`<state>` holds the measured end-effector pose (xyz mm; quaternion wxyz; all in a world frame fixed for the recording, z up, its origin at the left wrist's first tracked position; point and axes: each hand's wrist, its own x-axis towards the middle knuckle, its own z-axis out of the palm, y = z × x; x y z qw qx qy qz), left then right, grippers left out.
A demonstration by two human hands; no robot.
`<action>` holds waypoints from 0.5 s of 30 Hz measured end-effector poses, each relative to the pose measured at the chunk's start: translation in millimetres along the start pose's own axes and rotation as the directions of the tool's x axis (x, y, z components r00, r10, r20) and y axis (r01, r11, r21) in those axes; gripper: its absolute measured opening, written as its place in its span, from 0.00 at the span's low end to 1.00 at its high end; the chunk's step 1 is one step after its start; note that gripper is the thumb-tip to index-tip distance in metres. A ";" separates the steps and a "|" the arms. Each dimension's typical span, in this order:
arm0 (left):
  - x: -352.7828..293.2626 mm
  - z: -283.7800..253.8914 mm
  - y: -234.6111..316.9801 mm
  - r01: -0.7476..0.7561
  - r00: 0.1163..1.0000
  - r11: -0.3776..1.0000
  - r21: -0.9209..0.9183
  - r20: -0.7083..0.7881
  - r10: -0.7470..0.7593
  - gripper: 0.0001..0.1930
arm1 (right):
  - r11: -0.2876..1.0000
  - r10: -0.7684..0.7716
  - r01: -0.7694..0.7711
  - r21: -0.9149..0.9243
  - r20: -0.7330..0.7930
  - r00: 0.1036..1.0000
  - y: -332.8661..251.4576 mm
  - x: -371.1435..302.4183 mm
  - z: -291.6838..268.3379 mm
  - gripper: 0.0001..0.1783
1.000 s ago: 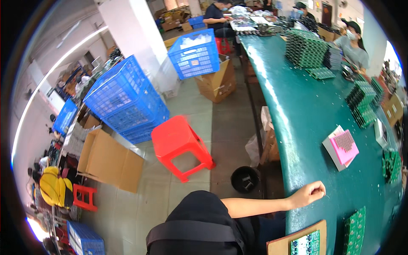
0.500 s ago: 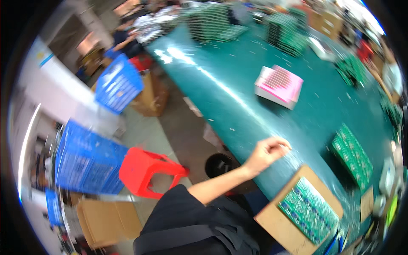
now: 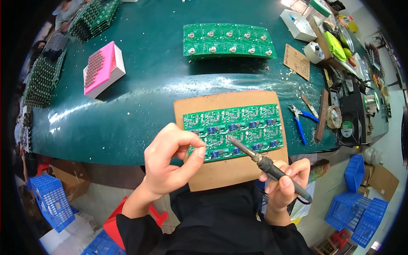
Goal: The person inserts electronic components into a circuit board panel by hand, flips the board over onto a cardboard block, and solders the component pins using a soldering iron.
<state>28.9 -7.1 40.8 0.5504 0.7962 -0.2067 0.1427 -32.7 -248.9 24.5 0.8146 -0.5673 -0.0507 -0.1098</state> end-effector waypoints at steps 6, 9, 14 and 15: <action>-2.0 2.6 -5.6 0.116 0.993 0.991 -0.073 0.000 -0.116 0.06 | 1.000 0.000 0.001 0.027 -0.038 0.999 5.9 -1.5 -0.6 0.13; -2.5 0.6 -6.0 0.098 0.995 0.990 -0.100 0.010 -0.097 0.07 | 0.999 0.016 -0.014 0.032 -0.050 0.999 7.4 -1.0 0.9 0.13; -4.1 1.5 -7.6 0.127 0.992 0.981 -0.148 0.004 -0.128 0.06 | 0.999 0.015 -0.012 0.049 -0.067 0.998 10.8 2.5 1.5 0.13; -4.0 1.5 -7.7 0.144 0.989 0.980 -0.139 0.002 -0.146 0.06 | 0.998 0.026 -0.022 0.055 -0.075 0.997 11.1 2.9 1.8 0.13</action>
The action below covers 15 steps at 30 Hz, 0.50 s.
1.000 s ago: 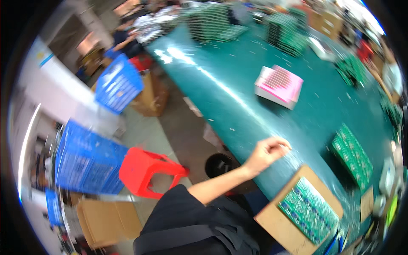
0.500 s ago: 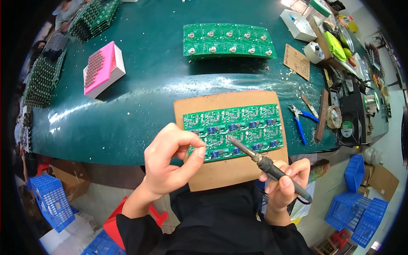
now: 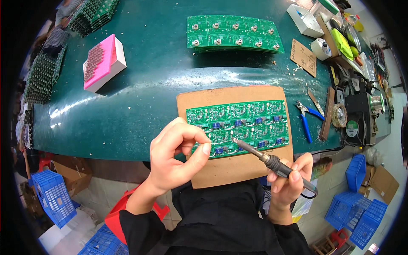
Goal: The person inserts electronic components into a circuit board panel by hand, flips the board over onto a cardboard block, and solders the component pins using a soldering iron.
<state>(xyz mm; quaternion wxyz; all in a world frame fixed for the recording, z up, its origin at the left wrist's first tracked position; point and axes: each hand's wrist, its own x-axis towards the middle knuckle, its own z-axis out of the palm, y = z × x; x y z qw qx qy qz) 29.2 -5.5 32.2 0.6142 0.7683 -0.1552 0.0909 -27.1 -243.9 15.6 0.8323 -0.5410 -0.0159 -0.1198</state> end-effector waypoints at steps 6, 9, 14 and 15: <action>-0.8 2.0 -3.4 0.017 1.000 1.000 -0.012 -0.011 -0.017 0.07 | 0.998 0.041 -0.040 0.040 -0.007 0.999 0.8 0.8 -1.8 0.13; -3.2 0.5 -6.9 -0.018 1.000 0.999 -0.039 -0.017 0.017 0.07 | 0.997 0.046 -0.045 0.064 -0.011 0.999 1.8 1.3 -1.5 0.13; -1.2 1.6 -7.1 -0.047 0.999 0.998 -0.046 0.003 0.047 0.07 | 0.996 0.060 -0.059 0.072 -0.012 0.998 1.7 1.4 -1.9 0.13; -1.1 2.0 -7.2 -0.039 0.999 0.998 -0.039 0.002 0.039 0.07 | 0.995 0.059 -0.058 0.078 -0.010 0.998 1.2 1.3 -1.8 0.13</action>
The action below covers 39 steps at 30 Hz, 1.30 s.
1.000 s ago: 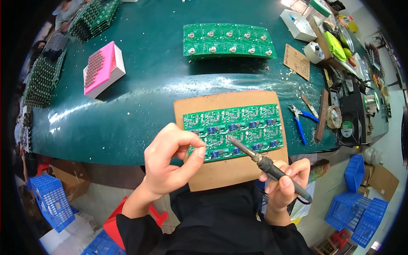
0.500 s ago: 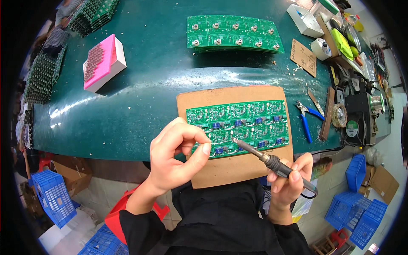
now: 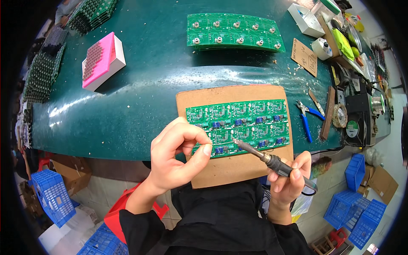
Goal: The person inserts electronic components into a circuit board panel by hand, flips the board over onto a cardboard block, and solders the component pins using a soldering iron.
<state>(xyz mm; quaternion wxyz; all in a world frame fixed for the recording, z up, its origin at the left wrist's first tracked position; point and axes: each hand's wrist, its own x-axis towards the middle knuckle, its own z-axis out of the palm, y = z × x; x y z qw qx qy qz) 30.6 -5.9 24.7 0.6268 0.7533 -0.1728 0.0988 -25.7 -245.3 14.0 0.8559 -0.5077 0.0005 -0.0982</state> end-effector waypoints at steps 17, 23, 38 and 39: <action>-0.8 1.2 -1.3 -0.016 1.000 1.000 -0.026 0.004 0.016 0.07 | 1.000 -0.002 0.002 0.026 0.010 1.000 0.3 -1.2 -2.3 0.12; 0.0 0.8 1.0 0.062 0.998 0.998 0.017 0.010 -0.062 0.07 | 1.000 -0.010 0.010 0.010 -0.002 1.000 -0.4 -2.2 -3.0 0.12; 2.4 4.4 0.6 -0.061 0.997 0.998 0.033 0.046 0.060 0.07 | 0.999 -0.013 0.013 0.033 0.019 1.000 -0.8 -1.7 -3.8 0.12; 1.1 4.6 2.5 -0.006 1.000 0.999 0.034 0.027 0.005 0.07 | 0.999 -0.019 0.018 0.031 0.019 1.000 -1.1 -2.2 -3.4 0.12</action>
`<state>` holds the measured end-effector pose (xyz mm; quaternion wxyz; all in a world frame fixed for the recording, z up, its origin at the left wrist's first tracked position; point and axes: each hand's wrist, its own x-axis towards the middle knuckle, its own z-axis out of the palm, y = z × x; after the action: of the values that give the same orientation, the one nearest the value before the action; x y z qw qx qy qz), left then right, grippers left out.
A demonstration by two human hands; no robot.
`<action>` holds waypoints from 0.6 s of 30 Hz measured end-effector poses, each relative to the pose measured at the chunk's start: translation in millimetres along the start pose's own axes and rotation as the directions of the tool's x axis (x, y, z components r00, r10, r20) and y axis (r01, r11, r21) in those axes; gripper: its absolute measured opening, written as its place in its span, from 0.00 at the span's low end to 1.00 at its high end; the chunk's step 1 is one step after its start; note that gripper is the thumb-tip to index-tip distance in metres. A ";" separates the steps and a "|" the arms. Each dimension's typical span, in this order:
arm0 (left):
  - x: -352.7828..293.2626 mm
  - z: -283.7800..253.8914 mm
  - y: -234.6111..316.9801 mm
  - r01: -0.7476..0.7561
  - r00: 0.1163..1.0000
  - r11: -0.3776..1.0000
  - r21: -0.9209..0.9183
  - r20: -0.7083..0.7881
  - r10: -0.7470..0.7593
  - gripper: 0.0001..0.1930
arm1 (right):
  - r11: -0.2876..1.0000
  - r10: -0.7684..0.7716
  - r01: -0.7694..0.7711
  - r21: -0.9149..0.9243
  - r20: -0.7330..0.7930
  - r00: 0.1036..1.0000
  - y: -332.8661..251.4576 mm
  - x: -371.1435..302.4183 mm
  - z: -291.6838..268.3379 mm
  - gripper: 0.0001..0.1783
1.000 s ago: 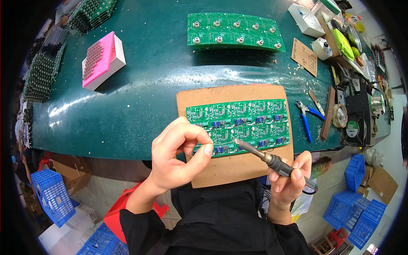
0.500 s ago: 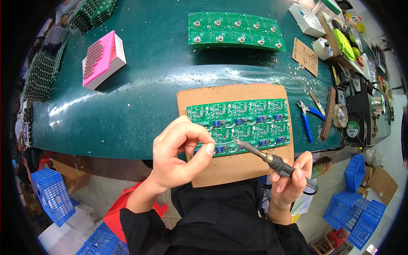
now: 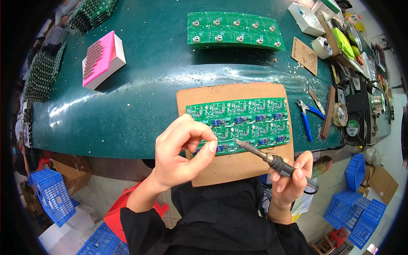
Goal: The person inserts electronic components into a circuit board panel by hand, flips the board over onto a cardboard block, and solders the component pins using a soldering iron.
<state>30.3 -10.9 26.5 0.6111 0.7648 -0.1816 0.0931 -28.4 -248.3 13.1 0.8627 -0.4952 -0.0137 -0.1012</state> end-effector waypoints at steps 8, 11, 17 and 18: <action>-0.3 3.9 1.4 -0.029 0.999 1.000 0.003 0.030 0.029 0.07 | 1.000 -0.001 0.001 0.022 0.000 1.000 -0.9 -3.5 -3.8 0.12; -1.6 4.8 3.4 0.076 0.997 0.997 0.004 0.001 -0.076 0.07 | 1.000 -0.002 0.002 0.028 -0.001 1.000 -0.9 -4.4 -5.3 0.12; 0.7 8.9 2.0 -0.002 0.999 1.000 -0.002 0.039 0.002 0.06 | 1.000 0.007 -0.006 0.025 -0.011 1.000 -2.8 -4.6 -7.6 0.12; 1.0 10.8 1.5 0.031 0.999 0.999 -0.017 0.029 -0.030 0.06 | 1.000 -0.004 0.004 0.030 -0.019 1.000 -3.7 -4.4 -7.9 0.12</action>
<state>29.7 -21.8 25.7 0.6163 0.7634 -0.1796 0.0711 -34.1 -256.2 11.7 0.8699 -0.4814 -0.0081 -0.1073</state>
